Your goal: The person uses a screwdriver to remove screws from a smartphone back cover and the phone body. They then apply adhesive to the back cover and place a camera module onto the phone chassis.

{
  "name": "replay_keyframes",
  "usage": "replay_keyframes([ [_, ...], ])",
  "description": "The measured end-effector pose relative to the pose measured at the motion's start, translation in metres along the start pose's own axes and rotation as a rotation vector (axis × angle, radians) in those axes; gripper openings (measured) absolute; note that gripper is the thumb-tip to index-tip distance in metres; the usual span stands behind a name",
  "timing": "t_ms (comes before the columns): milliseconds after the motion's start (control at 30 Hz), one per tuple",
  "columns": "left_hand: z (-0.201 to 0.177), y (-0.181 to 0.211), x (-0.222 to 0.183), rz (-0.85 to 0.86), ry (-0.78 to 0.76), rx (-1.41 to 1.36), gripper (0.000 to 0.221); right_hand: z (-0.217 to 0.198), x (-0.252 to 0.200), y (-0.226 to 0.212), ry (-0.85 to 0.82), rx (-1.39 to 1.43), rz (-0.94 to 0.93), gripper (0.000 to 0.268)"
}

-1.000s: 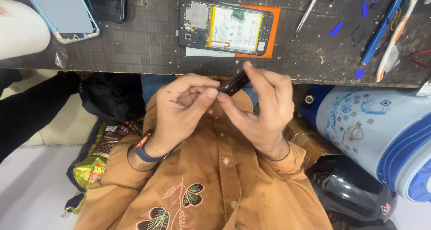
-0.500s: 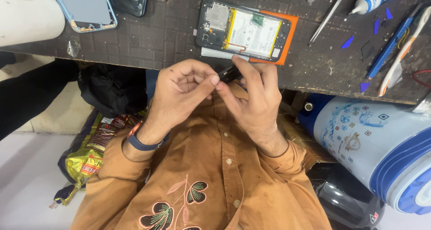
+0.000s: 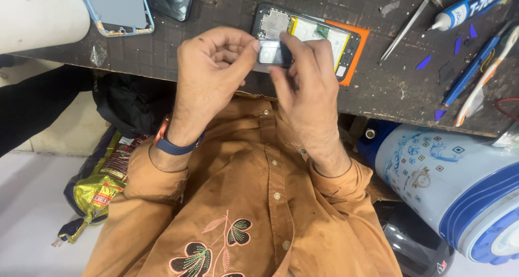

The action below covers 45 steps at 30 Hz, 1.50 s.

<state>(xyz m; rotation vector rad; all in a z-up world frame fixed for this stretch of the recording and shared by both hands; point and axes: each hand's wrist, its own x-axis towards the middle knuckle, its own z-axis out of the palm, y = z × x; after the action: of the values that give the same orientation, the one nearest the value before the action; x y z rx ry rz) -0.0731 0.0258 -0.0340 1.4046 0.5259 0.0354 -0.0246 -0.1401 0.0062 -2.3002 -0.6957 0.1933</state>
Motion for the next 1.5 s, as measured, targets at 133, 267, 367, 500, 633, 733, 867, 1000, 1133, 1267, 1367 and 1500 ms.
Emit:
replay_keyframes([
  [133,-0.005,0.003,0.002,0.092,0.077,0.161,0.01,-0.004,0.026,-0.02,-0.011,-0.007,-0.009,0.028],
  [267,-0.006,0.001,0.001,0.064,0.114,0.135,0.012,-0.003,0.03,-0.026,-0.002,-0.031,0.059,0.028],
  [367,-0.009,0.003,-0.002,0.123,0.057,0.22,0.023,-0.001,0.016,-0.014,0.002,-0.119,-0.014,0.036],
  [500,-0.013,0.005,-0.013,0.272,0.013,0.32,0.046,-0.001,0.006,-0.001,-0.088,-0.111,-0.107,0.06],
  [633,-0.016,-0.001,-0.019,0.241,-0.011,0.28,0.048,-0.003,0.022,-0.013,-0.138,-0.15,-0.136,0.069],
  [733,-0.016,-0.006,-0.019,0.159,-0.002,0.214,0.042,-0.004,0.032,-0.023,-0.13,-0.157,-0.13,0.063],
  [867,-0.015,-0.006,-0.022,0.237,0.003,0.249,0.033,-0.003,0.029,-0.017,-0.077,-0.104,-0.141,0.056],
  [1000,-0.014,-0.008,-0.026,0.192,-0.129,0.036,0.035,0.001,0.002,0.008,0.02,0.018,-0.22,0.06],
  [1133,-0.016,-0.012,-0.027,0.013,-0.371,-0.311,0.035,0.007,-0.009,0.017,0.116,0.112,-0.286,0.06],
  [1267,-0.017,-0.012,-0.028,-0.061,-0.478,-0.357,0.033,0.017,-0.016,0.025,0.194,0.143,-0.354,0.056],
  [1367,-0.024,-0.01,-0.025,-0.15,-0.611,-0.454,0.037,0.02,-0.024,0.032,0.217,0.189,-0.389,0.056],
  [1500,-0.03,-0.012,-0.021,-0.203,-0.716,-0.451,0.035,0.022,-0.026,0.03,0.285,0.179,-0.452,0.06],
])
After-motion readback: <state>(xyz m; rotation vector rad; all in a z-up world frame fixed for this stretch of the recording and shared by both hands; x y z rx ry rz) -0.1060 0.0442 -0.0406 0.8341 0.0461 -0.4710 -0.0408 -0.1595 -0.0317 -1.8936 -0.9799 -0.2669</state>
